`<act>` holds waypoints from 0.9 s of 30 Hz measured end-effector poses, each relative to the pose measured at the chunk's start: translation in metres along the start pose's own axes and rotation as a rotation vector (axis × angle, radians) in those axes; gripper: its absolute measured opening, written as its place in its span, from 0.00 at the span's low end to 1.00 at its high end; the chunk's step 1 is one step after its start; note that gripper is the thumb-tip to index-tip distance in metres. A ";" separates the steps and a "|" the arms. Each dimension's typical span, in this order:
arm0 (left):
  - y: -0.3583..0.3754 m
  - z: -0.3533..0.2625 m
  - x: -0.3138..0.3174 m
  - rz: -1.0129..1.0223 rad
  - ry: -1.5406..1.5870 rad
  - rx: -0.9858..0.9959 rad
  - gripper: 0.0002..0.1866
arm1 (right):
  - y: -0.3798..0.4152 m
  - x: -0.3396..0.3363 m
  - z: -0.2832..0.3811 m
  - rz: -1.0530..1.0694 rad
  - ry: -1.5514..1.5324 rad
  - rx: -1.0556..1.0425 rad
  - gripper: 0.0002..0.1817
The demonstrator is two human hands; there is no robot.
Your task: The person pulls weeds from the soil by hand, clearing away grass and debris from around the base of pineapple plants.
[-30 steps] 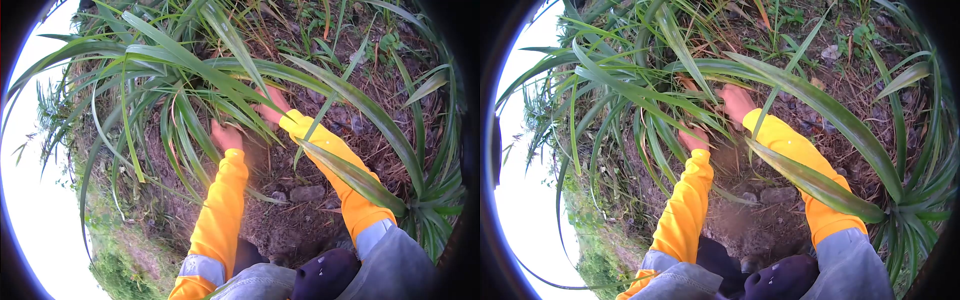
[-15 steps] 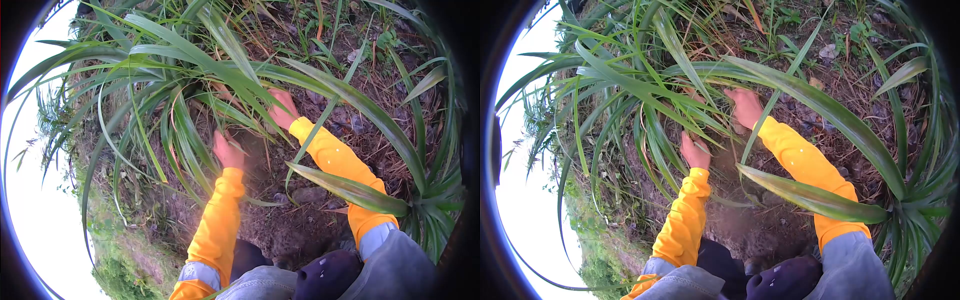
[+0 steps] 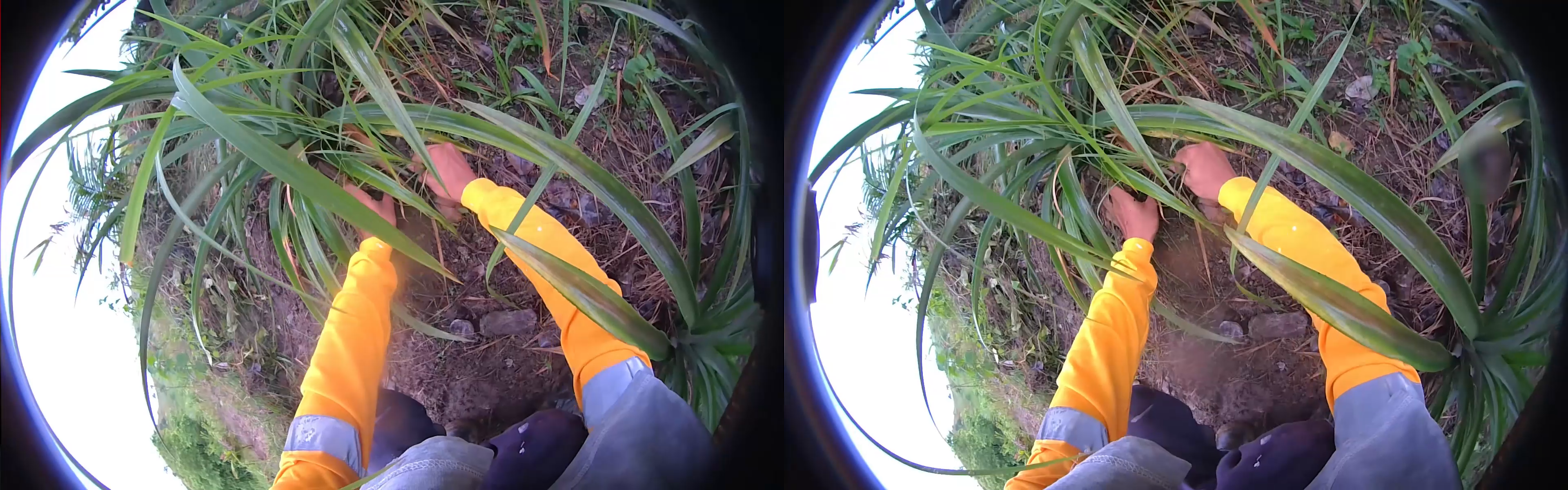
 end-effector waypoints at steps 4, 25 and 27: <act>-0.017 0.004 -0.001 -0.010 0.140 0.112 0.34 | 0.038 -0.006 0.022 0.080 0.001 0.039 0.11; 0.003 -0.021 -0.025 -0.051 0.585 -0.042 0.17 | 0.016 -0.010 -0.014 -0.142 0.037 0.310 0.12; 0.016 -0.034 -0.044 0.064 0.536 -0.284 0.22 | 0.025 -0.017 -0.003 -0.039 -0.029 0.367 0.11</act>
Point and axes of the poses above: each hand's wrist, its own y-axis away from the middle knuckle, its own x-axis out of the palm, z = x × y, the point moved 1 cm from there along -y, towards the middle knuckle, and after that the axes turned 10 degrees about z, right-handed, at the moved point
